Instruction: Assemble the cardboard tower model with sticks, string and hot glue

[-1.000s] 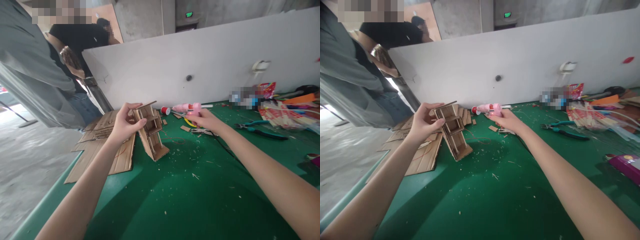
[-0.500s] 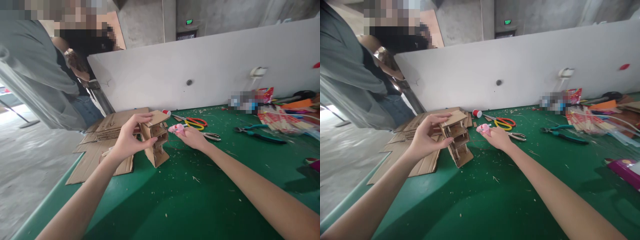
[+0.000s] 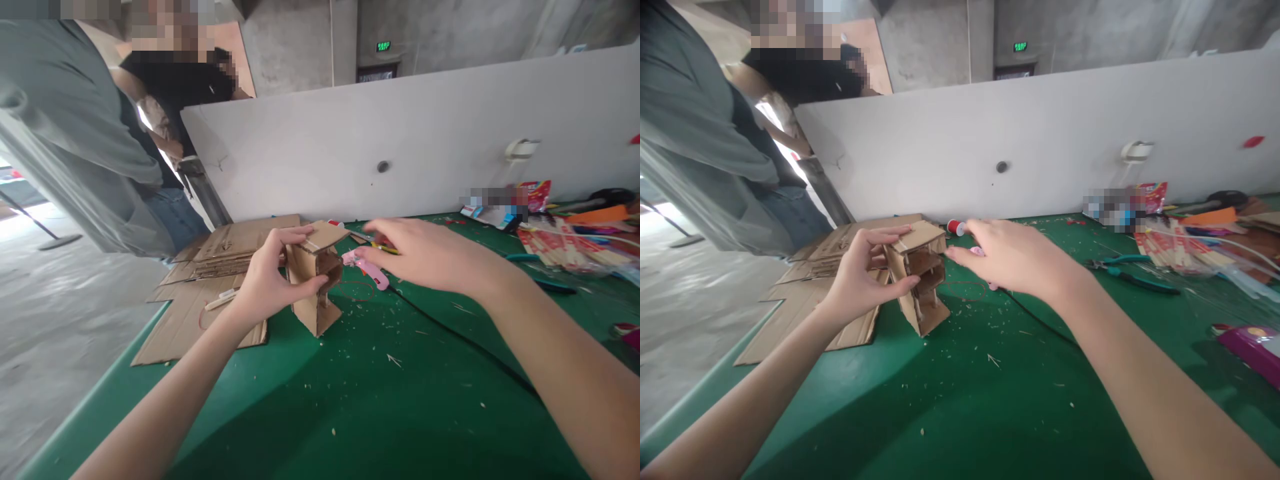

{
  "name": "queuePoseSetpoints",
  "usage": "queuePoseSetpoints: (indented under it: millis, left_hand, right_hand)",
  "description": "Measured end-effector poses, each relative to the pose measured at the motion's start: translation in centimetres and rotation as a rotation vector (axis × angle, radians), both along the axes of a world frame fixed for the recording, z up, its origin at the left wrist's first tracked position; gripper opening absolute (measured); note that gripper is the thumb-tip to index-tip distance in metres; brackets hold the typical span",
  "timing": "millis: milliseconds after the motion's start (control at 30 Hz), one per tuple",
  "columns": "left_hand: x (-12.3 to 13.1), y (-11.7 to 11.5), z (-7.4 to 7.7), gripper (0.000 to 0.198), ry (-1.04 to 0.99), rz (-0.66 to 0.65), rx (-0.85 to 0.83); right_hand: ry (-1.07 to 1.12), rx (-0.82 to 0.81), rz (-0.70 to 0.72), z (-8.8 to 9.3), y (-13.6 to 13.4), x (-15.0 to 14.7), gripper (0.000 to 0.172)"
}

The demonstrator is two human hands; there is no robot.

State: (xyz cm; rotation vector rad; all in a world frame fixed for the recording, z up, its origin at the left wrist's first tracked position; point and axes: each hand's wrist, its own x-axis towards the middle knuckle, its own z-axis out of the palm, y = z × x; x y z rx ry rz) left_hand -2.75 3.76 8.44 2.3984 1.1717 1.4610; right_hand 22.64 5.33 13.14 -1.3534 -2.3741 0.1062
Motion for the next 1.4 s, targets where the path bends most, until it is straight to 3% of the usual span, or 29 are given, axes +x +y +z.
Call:
queuePoseSetpoints:
  millis: [100,200,567,733,867,1000,1200,1400]
  left_hand:
    - [0.9,-0.6,0.2,0.051,0.02,0.07,0.04]
    - [1.8,-1.0,0.2,0.047,0.023,0.139,0.05]
    - [2.9,-1.7,-0.1,0.048,0.029,0.252,0.043]
    - [1.7,-1.7,0.9,0.046,0.095,0.115,0.022]
    - [0.3,-1.7,2.0,0.029,0.093,0.006,-0.074]
    - [-0.4,-1.3,2.2,0.028,-0.03,-0.021,-0.159]
    - [-0.6,-0.9,1.7,0.034,-0.111,-0.014,-0.166]
    - [-1.0,-0.5,1.7,0.028,-0.129,-0.047,-0.126]
  right_hand:
    - [0.2,0.25,0.298,0.0,-1.7,-2.3,0.035]
    - [0.216,0.381,0.432,-1.1,-1.8,-3.8,0.027]
    - [0.32,0.455,0.458,-2.0,-0.8,-4.1,0.016]
    - [0.343,0.458,0.428,-2.2,-0.9,-4.3,0.014]
    - [0.341,0.444,0.43,-1.9,-0.9,-4.2,0.011]
    - [0.333,0.434,0.433,-1.6,-1.0,-4.0,0.007]
    - [0.339,0.403,0.46,-1.5,-0.9,-3.7,0.008]
    - [0.334,0.376,0.488,-1.4,-0.9,-3.5,0.006]
